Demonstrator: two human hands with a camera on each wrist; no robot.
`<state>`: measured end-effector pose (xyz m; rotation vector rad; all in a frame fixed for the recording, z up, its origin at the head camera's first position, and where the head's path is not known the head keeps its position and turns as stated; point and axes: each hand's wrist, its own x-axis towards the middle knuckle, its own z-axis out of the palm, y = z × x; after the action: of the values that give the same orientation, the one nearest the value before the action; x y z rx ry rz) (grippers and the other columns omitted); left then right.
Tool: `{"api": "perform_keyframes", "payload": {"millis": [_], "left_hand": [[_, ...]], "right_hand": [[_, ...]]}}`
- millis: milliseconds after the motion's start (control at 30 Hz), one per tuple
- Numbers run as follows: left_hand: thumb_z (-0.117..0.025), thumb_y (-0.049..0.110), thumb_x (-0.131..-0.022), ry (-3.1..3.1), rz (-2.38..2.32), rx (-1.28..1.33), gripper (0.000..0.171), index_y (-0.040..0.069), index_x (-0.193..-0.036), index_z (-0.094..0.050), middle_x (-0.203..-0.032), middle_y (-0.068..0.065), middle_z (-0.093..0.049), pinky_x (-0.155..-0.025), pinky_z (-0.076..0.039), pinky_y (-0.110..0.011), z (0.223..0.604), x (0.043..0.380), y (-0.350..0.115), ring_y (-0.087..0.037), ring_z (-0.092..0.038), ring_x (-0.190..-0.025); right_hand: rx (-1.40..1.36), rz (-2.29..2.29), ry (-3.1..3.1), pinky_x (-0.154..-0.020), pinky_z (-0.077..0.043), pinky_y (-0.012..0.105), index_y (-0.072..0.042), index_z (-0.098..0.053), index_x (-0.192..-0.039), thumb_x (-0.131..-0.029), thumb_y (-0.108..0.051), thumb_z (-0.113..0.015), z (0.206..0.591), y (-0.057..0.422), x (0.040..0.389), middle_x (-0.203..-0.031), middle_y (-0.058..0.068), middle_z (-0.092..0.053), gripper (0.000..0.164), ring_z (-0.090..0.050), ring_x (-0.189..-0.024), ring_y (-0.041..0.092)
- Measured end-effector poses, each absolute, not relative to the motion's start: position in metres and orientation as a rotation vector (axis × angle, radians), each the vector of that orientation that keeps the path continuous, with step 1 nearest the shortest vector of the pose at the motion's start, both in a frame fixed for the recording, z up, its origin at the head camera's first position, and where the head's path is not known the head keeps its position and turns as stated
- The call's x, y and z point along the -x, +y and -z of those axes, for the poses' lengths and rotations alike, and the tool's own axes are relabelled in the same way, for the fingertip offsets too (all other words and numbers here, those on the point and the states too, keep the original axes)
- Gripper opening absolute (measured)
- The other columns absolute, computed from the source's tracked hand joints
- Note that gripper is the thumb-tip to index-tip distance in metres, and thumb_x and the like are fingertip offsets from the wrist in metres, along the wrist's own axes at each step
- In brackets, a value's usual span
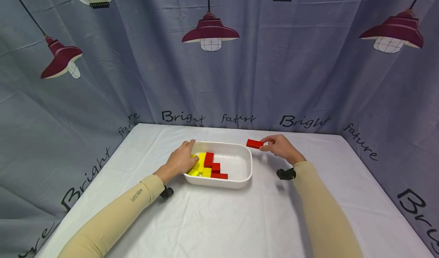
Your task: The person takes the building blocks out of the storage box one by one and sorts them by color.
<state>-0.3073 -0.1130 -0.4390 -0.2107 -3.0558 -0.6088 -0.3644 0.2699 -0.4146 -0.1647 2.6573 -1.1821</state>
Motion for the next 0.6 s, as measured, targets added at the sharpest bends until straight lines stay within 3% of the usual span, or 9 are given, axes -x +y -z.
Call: {"api": "perform_keyframes", "payload": {"millis": [433, 600], "left_hand": [[-0.062, 0.032, -0.095, -3.058, 0.621, 0.202, 0.071, 0.009, -0.155, -0.033, -0.137, -0.014, -0.051, -0.095, -0.053, -0.045, 0.441, 0.308, -0.113, -0.028, -0.062, -0.1], [-0.062, 0.032, -0.095, -3.062, 0.626, 0.205, 0.071, 0.009, -0.155, -0.033, -0.137, -0.014, -0.051, -0.096, -0.053, -0.045, 0.441, 0.309, -0.113, -0.028, -0.062, -0.1]], "right_hand": [[0.115, 1.039, 2.734, -0.069, -0.034, 0.035, -0.002, -0.06, -0.137, -0.094, -0.027, -0.069, 0.443, 0.296, 0.369, -0.066, 0.002, -0.045, 0.05, -0.046, -0.068, 0.023], [0.082, 0.952, 2.757, -0.07, -0.036, 0.034, -0.002, -0.06, -0.137, -0.093, -0.028, -0.069, 0.45, 0.298, 0.373, -0.078, 0.006, -0.049, 0.052, -0.047, -0.078, 0.024]]}}
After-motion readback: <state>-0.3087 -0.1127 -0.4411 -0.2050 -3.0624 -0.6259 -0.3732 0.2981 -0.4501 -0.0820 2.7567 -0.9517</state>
